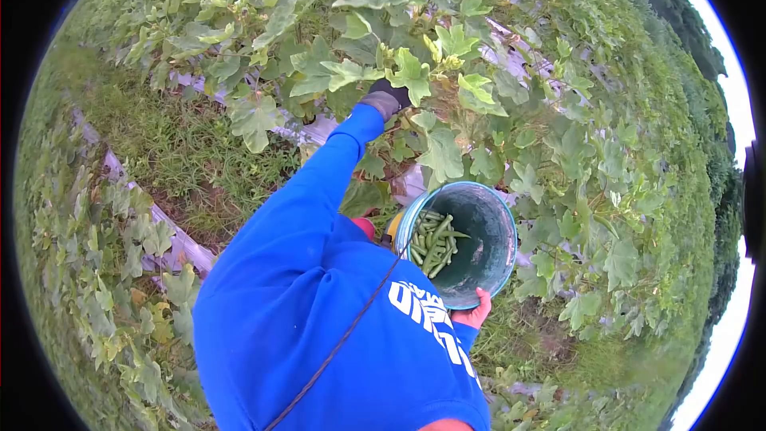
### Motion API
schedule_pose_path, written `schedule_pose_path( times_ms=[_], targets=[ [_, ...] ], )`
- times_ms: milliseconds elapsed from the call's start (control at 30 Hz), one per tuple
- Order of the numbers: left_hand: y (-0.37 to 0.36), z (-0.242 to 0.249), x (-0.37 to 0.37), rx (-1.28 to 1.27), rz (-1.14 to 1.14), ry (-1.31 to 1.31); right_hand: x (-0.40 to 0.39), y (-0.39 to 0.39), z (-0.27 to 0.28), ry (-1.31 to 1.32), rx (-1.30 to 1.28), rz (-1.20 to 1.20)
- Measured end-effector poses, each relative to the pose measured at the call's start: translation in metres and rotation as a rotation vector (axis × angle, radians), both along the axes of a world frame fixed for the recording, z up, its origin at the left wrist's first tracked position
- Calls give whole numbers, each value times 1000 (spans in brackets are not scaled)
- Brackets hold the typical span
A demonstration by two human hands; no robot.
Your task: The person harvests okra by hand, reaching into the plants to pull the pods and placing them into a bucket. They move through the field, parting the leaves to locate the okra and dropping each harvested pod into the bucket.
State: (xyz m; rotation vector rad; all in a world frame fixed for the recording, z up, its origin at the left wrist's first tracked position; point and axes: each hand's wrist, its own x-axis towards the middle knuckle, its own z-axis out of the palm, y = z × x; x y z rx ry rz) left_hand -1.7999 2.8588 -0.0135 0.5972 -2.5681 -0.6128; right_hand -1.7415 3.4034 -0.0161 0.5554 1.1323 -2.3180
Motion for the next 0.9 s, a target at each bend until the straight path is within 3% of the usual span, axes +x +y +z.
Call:
schedule_pose_path(
  times_ms=[67,100,167,233,267,300,367,567,633,700,900],
  targets=[
    [-16,-8,-7,-19,71,72,-3,1,-3,-22,-2,-1],
    [-14,18,11,328,98,-16,-5,3,-7,-47,-35,-10],
    [-17,-2,28,1379,-133,604,-8,6,-14,-52,-21,-2],
    [-25,-36,54,179,57,302,-12,4,-15,-46,7,16],
    [-18,-20,61,366,-32,333,-14,2,-17,-49,15,18],
    [-18,-16,67,378,-54,308,-16,-1,-18,-52,23,16],
    [-11,-10,79,325,-104,234,-23,-4,-21,-60,27,40],
    [51,69,67,89,-286,-43,-36,-26,-28,-77,-5,114],
    [66,74,56,94,-170,-195,-38,-31,-34,-85,-38,143],
    [61,30,42,92,-126,-26,-35,-38,-26,-110,-36,162],
    [62,31,60,433,108,165,-36,-44,-30,-101,-59,176]
  ],
)
